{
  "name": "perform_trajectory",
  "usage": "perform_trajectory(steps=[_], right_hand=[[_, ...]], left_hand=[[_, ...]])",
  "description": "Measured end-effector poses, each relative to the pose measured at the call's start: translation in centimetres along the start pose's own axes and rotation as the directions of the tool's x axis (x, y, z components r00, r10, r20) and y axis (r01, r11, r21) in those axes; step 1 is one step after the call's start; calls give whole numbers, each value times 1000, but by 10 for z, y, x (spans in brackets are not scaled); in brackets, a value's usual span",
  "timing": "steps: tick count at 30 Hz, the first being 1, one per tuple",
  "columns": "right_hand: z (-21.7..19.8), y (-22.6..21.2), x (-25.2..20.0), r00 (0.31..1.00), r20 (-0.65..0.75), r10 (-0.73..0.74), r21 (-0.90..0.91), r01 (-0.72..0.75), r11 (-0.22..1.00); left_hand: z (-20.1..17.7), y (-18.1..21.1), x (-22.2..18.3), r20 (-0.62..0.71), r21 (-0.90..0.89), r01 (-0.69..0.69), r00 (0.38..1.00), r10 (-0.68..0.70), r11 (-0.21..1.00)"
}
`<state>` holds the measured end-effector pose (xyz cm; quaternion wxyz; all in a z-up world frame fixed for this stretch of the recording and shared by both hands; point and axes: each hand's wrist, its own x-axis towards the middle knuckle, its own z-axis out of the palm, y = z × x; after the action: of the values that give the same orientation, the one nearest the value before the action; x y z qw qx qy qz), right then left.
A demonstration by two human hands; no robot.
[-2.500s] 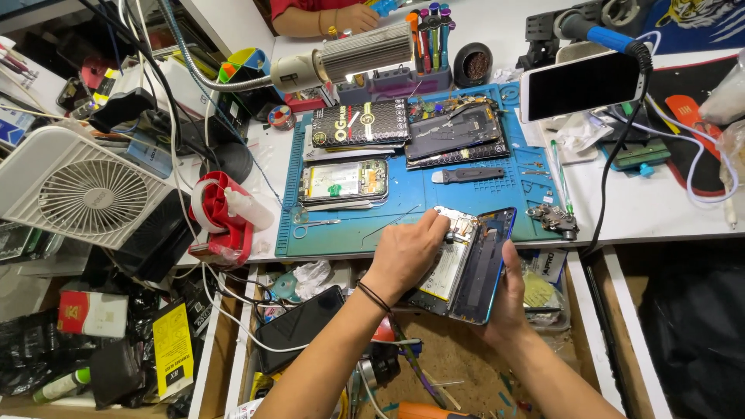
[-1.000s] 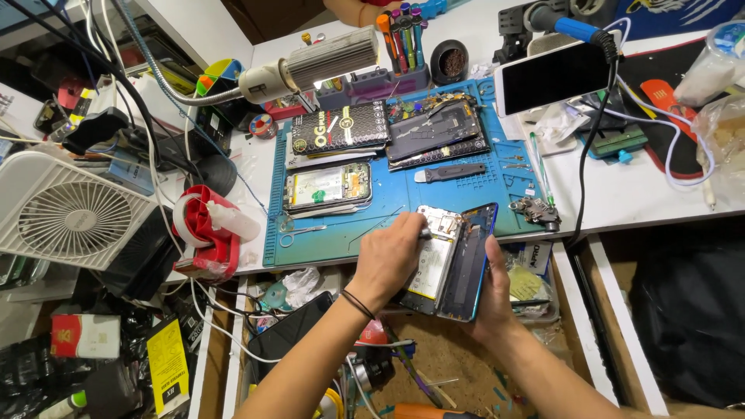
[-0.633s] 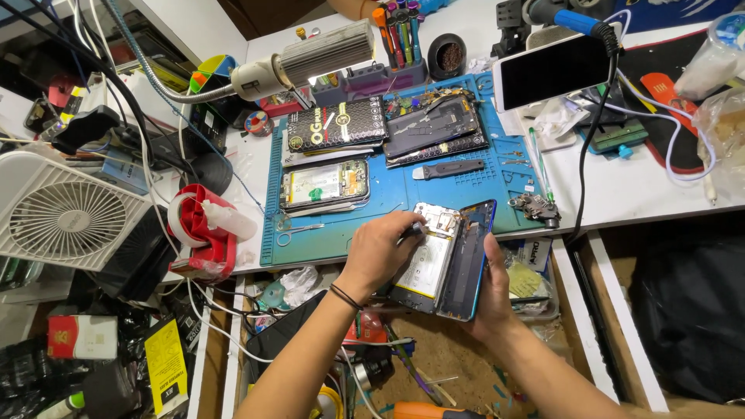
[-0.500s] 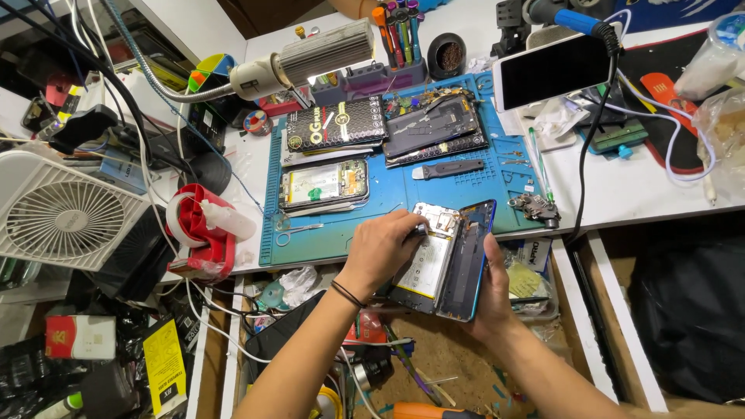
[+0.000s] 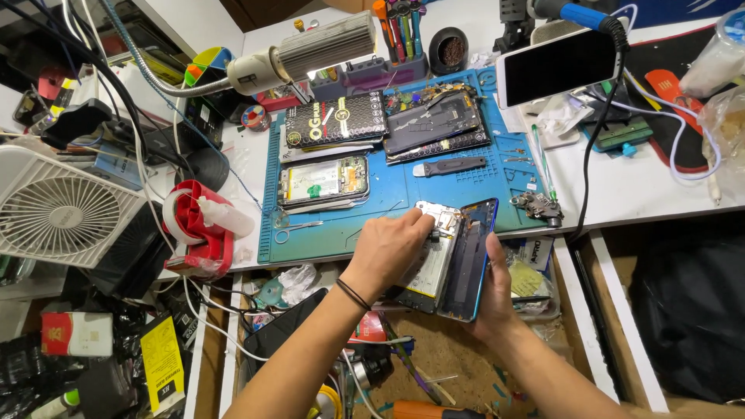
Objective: Disassembling a smartphone by removing the back cover and internal screws at a repair station.
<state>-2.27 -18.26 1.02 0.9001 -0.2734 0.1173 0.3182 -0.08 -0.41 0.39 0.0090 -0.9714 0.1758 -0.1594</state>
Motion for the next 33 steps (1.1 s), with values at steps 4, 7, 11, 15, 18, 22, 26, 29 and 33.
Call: perform_trajectory(steps=[4,7,11,15,18,22,26,29,33], right_hand=[[4,0,-3,1000,-1,-16,-16,16,1000],[0,0,0,1000,7,-21,-19,21,1000],[-8,3,7,1000,5,-16,6,16,1000],[-8,1,6,1000,-1,-5,-12,5,1000],[-2,-1,3,1000,-5,-4,3,4,1000],[-21,4,13,1000,12,-8,-5,8,1000],[-15,5,12,997,68,-26,10,25,1000],[-19,6,15,995,88,-39,21,37,999],[-30,6,19,996,83,-36,-8,37,999]], left_hand=[[-5,5,0,-1,37,-6,1000,6,999],[-1,5,-4,-36,-5,18,999,-19,1000],[-12,8,-5,-25,-219,166,984,-176,962],[-11,1,-6,125,-735,349,912,-390,581],[-15,-5,-3,157,-901,345,825,-543,264],[-36,-4,8,30,-998,-6,864,-503,-70],[-30,1,18,-186,-981,-191,837,-514,42],[-17,-2,19,-156,-970,-231,833,-530,-79],[-6,-11,17,-87,-950,-234,833,-547,-206]])
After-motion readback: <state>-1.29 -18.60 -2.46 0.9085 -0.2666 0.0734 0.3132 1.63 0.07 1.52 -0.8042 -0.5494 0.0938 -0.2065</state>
